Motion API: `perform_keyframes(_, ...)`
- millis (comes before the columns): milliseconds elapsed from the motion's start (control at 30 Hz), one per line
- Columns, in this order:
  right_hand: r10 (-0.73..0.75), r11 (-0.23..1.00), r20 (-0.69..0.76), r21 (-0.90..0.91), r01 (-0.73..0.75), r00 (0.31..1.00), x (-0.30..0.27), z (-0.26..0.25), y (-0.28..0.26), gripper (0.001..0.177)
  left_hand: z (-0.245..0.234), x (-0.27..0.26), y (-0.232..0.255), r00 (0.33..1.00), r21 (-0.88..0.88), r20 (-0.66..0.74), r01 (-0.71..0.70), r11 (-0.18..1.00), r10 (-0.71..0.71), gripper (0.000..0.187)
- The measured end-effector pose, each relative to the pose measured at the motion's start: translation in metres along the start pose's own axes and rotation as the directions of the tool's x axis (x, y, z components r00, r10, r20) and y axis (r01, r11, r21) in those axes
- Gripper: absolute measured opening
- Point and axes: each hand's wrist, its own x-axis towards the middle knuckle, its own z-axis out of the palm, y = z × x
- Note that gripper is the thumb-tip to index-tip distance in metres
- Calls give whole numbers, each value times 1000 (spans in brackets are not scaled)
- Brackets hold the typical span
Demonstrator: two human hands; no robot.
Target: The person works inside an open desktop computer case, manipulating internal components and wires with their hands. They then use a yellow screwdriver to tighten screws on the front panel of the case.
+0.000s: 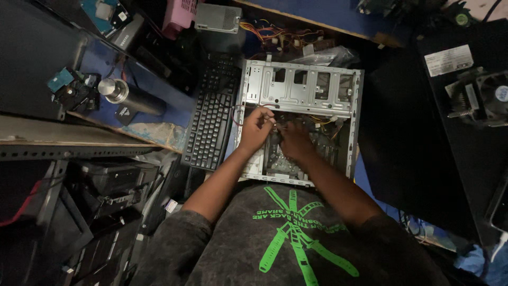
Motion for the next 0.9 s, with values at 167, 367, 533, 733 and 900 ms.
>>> perform_keyframes(167, 72, 997, 9, 35, -72, 997, 4, 0, -5, 66, 3, -1, 7, 1000, 14, 16, 15, 1000, -15, 16)
perform_keyframes(367, 77, 993, -197, 99, -58, 977, 17, 27, -5, 50, 2, 0, 13, 999, 53, 41, 19, 998, -21, 18)
perform_keyframes(533, -13, 991, -168, -136, -10, 986, 14, 29, -3, 43, 3, 0, 17, 1000, 93, 18, -16, 996, 14, 15)
perform_keyframes(733, -129, 958, -249, -283, 56, 960, 8, 29, 1, 37, 4, -2, 20, 1000, 97, 19, -25, 995, 23, 14)
perform_keyframes(900, -127, 938, -189, -341, 56, 974, 11, 21, 14, 35, 4, -1, 19, 999, 148, 29, -40, 988, 36, 17)
